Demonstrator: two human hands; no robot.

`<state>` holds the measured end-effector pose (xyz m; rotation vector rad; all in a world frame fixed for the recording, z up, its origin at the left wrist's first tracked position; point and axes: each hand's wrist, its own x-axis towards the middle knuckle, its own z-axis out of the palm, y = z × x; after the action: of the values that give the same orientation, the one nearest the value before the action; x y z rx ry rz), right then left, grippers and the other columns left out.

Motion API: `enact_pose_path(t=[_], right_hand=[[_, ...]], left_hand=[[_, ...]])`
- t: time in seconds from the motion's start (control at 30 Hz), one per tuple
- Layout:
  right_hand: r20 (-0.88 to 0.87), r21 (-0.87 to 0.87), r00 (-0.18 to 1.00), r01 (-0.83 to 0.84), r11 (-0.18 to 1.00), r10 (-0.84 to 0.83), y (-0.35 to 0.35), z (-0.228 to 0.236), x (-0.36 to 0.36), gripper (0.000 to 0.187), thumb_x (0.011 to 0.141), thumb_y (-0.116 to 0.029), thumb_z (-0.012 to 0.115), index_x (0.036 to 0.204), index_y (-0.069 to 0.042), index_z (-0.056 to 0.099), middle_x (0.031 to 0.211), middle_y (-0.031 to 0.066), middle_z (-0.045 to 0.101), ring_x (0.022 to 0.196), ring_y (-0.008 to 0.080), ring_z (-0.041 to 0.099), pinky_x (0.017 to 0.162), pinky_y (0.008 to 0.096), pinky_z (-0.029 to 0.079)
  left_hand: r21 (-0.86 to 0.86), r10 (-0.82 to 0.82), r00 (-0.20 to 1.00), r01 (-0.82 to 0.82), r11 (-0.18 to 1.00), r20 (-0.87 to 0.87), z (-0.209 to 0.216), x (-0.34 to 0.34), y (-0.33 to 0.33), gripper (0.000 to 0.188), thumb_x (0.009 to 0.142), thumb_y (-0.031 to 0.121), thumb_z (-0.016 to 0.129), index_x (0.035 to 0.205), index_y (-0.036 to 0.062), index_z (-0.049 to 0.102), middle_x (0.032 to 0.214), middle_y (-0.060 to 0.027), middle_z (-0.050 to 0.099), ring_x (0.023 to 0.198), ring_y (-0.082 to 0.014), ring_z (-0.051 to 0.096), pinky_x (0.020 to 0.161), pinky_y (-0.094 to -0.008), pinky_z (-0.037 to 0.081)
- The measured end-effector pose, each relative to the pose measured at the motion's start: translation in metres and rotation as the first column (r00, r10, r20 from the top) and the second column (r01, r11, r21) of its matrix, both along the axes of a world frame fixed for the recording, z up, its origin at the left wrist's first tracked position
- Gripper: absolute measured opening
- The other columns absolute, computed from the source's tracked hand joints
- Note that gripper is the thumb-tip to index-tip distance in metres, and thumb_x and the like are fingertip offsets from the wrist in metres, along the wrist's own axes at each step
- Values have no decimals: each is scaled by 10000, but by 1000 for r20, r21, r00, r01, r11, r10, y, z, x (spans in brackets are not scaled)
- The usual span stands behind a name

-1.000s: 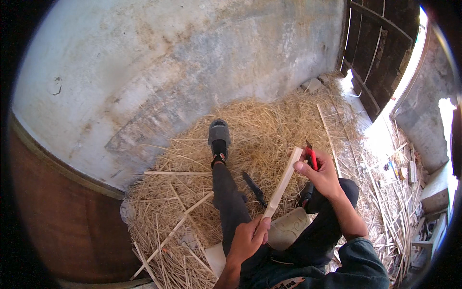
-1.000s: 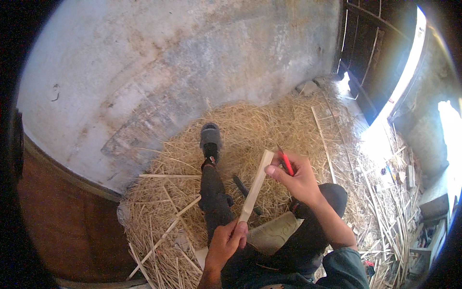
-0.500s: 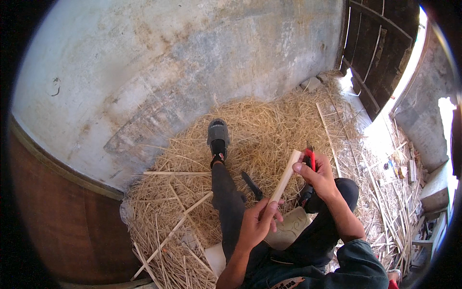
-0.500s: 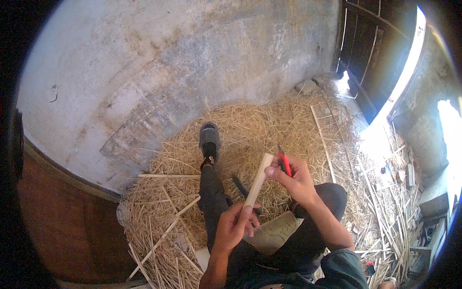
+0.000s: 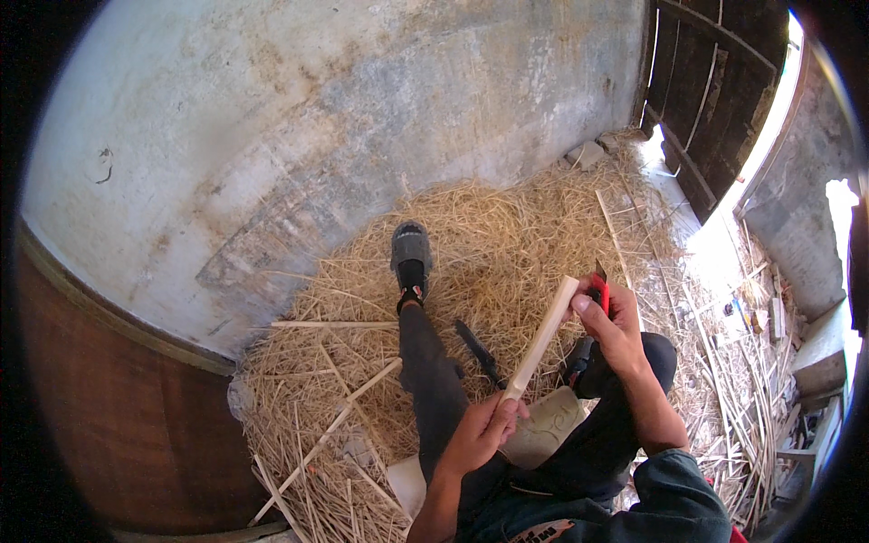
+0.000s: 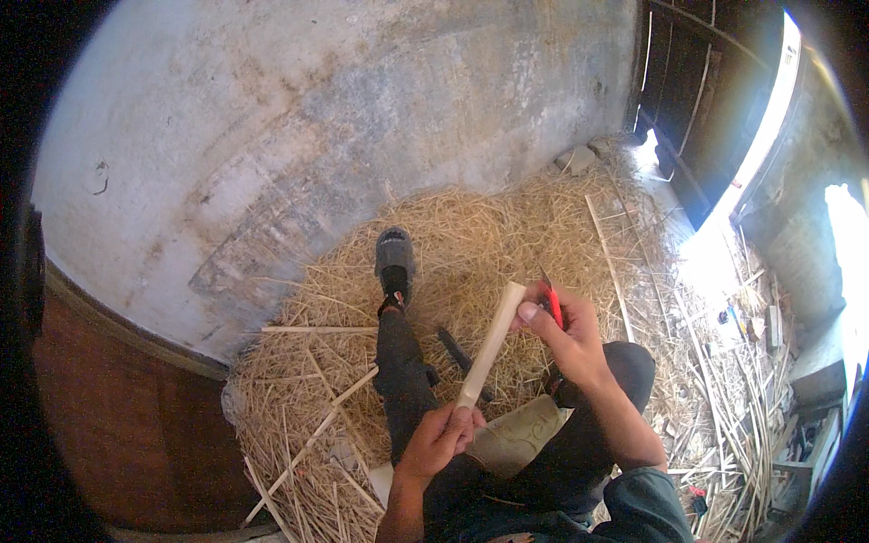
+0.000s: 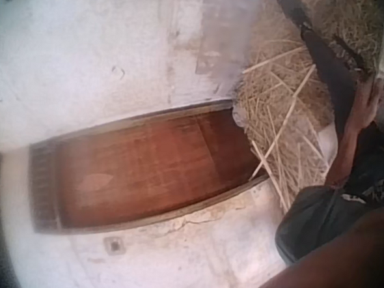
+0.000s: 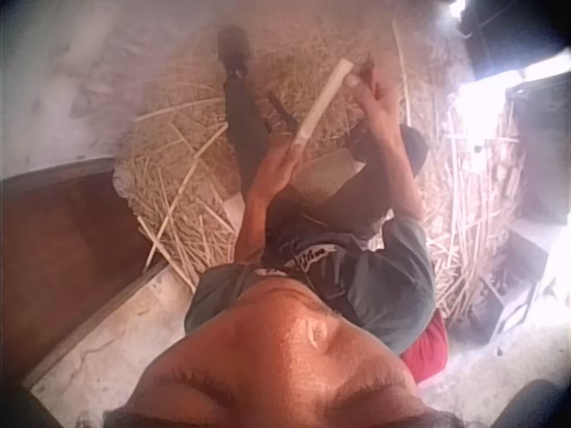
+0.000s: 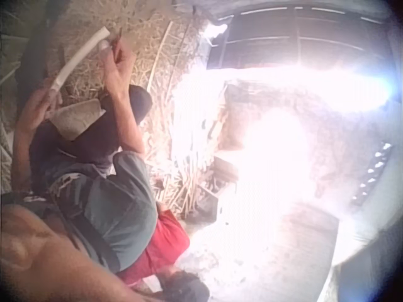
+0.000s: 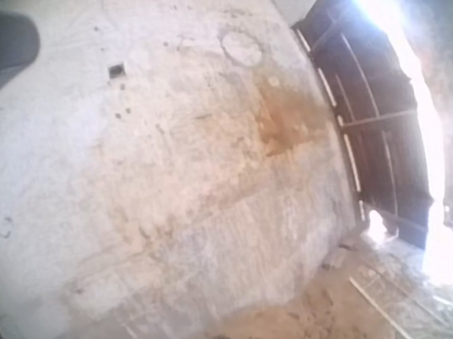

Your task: The person sits on a hay-covered floor and uses a red utility knife to shave the surface of a long, thin bamboo strip. They hold the strip with their left hand and scrape along its length with the knife in their right hand, repeating the motion to smooth the material.

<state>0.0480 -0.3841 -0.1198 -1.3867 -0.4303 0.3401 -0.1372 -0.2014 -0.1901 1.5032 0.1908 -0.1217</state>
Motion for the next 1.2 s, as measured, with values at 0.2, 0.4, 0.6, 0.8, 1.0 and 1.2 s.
enact_pose_path(t=[0.2, 0.4, 0.6, 0.8, 1.0, 1.2], right_hand=[[581, -339, 810, 155, 928, 77, -9, 1, -17, 265, 969, -256, 741, 1120, -40, 710, 872, 97, 689, 748, 228, 697, 670, 350, 543], [867, -340, 449, 222, 914, 214, 0, -5, -31, 355, 825, -293, 848, 1127, -130, 755, 770, 11, 618, 606, 195, 647, 548, 342, 524], [880, -312, 440, 245, 918, 182, 4, 2, -39, 361, 809, -289, 858, 1124, -136, 772, 717, -6, 590, 574, 174, 631, 518, 327, 507], [867, -307, 471, 245, 919, 164, 4, 0, -39, 328, 798, -270, 868, 1094, -146, 796, 688, -8, 581, 532, 172, 612, 476, 323, 488], [879, -260, 464, 271, 927, 111, 8, -3, -36, 331, 775, -277, 884, 1076, -160, 806, 675, -13, 570, 508, 169, 595, 458, 325, 476], [891, -282, 435, 300, 911, 132, 8, -1, -35, 312, 774, -292, 883, 1051, -170, 806, 652, -17, 549, 505, 158, 595, 456, 322, 473]], left_hand=[[260, 182, 973, -213, 942, 140, 23, -4, 0, 415, 1141, 371, 469, 962, 44, 651, 639, 17, 483, 565, -79, 410, 533, -310, 340], [390, 231, 951, -295, 872, 203, 52, 1, -10, 378, 1123, 333, 518, 1024, -10, 644, 627, -59, 535, 541, -134, 496, 519, -340, 391], [495, 232, 926, -358, 792, 298, 55, 2, -18, 275, 1100, 232, 565, 1072, -37, 620, 629, -209, 575, 562, -393, 643, 494, -425, 427], [523, 230, 935, -342, 781, 269, 56, 1, -21, 278, 1102, 234, 558, 1073, -37, 607, 619, -216, 567, 564, -425, 637, 486, -450, 419], [494, 232, 934, -342, 799, 272, 59, 0, -22, 303, 1115, 253, 533, 1079, -39, 603, 601, -195, 544, 530, -404, 619, 485, -442, 417], [524, 216, 954, -296, 799, 208, 64, -4, -18, 301, 1121, 258, 521, 1082, -26, 612, 613, -191, 553, 536, -400, 625, 479, -434, 414]])
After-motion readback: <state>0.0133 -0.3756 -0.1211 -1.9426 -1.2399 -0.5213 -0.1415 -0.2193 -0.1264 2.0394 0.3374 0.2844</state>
